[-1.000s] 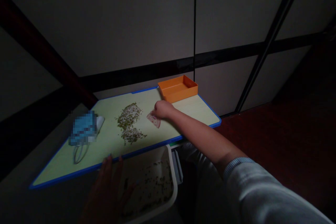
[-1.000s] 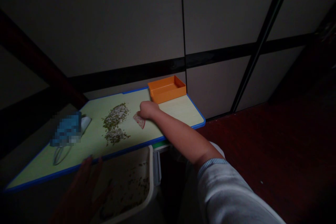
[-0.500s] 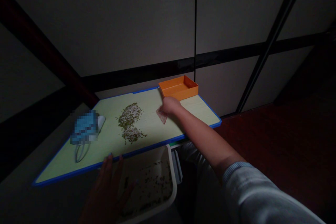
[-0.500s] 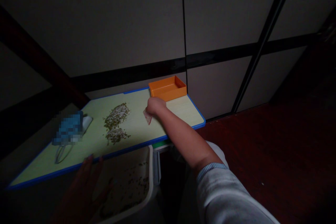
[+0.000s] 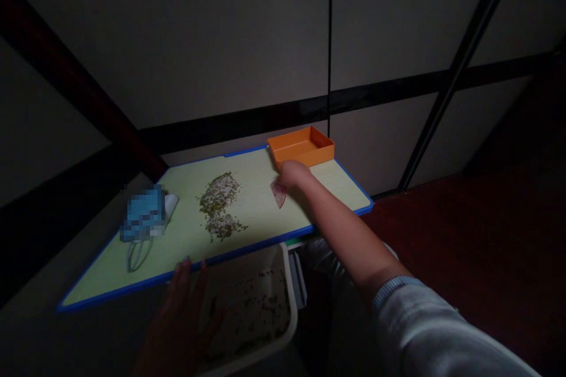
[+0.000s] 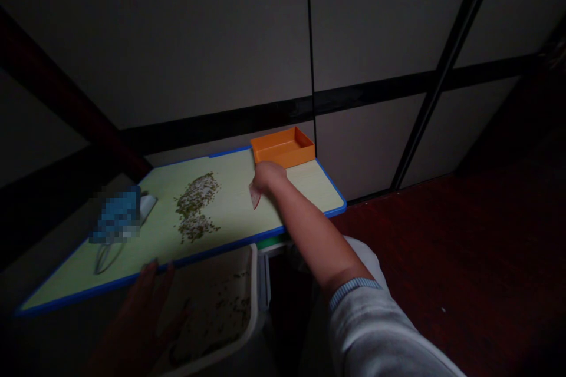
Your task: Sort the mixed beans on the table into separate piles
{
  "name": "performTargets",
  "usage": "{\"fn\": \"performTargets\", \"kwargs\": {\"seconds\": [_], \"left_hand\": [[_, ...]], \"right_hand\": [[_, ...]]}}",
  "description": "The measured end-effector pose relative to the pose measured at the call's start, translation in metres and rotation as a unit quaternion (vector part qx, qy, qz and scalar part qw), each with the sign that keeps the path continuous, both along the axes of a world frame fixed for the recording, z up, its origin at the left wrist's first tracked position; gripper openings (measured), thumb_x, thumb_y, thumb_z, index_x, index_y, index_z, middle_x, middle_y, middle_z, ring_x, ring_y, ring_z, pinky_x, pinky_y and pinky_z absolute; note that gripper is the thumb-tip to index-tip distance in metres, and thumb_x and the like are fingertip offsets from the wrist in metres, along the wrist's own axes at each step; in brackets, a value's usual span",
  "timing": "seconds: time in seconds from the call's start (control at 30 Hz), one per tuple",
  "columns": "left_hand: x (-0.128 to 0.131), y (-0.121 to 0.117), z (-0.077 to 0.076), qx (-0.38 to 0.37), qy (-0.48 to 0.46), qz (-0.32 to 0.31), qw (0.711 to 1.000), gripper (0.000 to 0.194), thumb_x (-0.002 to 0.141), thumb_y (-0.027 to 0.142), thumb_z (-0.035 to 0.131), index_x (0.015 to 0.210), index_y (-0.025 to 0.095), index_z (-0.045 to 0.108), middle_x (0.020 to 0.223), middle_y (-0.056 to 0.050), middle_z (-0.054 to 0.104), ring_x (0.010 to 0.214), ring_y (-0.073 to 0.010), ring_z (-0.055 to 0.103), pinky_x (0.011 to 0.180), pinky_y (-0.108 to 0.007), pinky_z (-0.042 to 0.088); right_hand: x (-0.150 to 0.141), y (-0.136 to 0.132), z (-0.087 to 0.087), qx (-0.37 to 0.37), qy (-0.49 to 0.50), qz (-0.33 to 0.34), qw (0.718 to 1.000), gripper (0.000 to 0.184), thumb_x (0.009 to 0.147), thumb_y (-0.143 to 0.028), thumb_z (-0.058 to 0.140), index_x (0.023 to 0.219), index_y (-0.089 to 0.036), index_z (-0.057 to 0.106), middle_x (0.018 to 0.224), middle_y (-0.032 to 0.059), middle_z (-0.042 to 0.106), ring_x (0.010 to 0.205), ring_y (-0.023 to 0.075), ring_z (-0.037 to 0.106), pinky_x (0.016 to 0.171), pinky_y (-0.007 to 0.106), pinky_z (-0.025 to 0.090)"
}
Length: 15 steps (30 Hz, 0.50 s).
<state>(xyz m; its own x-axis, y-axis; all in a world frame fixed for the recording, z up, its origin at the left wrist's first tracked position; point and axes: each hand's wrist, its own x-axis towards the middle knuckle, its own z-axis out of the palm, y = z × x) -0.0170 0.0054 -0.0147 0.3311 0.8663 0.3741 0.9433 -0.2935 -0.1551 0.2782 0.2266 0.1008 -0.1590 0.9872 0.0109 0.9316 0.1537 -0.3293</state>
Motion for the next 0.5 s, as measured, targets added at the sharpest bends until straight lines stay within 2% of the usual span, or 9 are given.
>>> {"fn": "performTargets", "kwargs": {"seconds": [0.33,0.5], "left_hand": [[0.003,-0.001,0.003,0.005,-0.003,-0.007,1.0,0.085,0.08,0.047,0.048,0.147,0.023,0.003,0.159,-0.012,-0.006,0.143,-0.0375,0.014,0.106,-0.054,0.037],[0.003,0.0,0.001,0.025,0.002,-0.001,1.0,0.085,0.079,0.052,0.046,0.147,0.021,0.005,0.159,-0.013,-0.005,0.142,-0.0387,0.019,0.104,-0.054,0.039]], "right_hand": [[0.006,0.003,0.0,-0.017,0.017,-0.003,1.0,0.036,0.062,-0.03,0.074,0.094,-0.013,0.074,0.097,0.0147,0.072,0.086,0.0248,0.067,0.063,0.025,0.045],[0.012,0.002,0.004,-0.015,0.052,0.019,0.998,0.03,0.077,-0.034,0.064,0.091,-0.01,0.073,0.088,0.0116,0.072,0.072,0.0154,0.063,0.057,0.021,0.038]]}}
